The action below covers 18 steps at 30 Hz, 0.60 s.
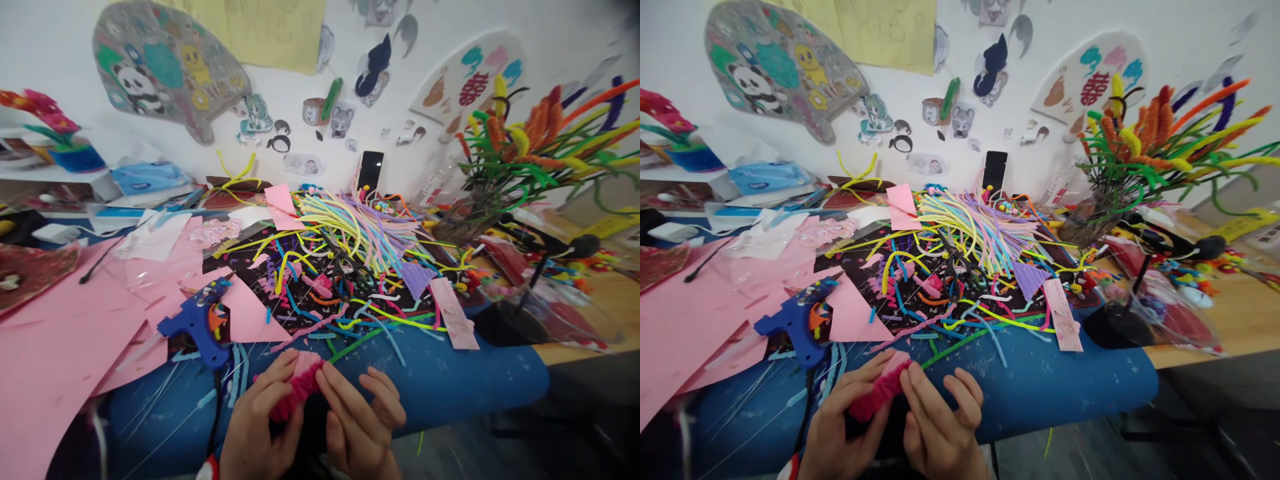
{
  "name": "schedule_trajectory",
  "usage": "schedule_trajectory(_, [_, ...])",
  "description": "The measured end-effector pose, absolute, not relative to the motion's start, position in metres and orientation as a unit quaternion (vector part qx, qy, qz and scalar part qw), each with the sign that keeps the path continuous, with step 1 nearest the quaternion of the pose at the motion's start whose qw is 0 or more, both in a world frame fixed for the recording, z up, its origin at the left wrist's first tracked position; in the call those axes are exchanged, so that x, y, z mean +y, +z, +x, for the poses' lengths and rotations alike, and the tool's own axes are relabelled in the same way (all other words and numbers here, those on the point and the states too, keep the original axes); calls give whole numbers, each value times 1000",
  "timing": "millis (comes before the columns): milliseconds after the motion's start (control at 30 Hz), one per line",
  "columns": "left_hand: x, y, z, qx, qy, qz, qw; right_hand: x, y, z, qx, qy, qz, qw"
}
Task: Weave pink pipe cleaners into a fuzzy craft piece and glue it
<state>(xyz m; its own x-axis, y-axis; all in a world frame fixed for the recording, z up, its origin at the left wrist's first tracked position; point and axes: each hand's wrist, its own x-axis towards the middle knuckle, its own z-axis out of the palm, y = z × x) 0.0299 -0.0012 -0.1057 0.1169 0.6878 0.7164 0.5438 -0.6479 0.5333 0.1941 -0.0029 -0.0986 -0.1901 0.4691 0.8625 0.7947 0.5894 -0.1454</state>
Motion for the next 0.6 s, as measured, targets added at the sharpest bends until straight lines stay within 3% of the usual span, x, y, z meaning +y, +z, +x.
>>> schedule_trajectory(600, [-3,-111,27,407,512,752,79,-1,-97,201,-785,-174,-394,445])
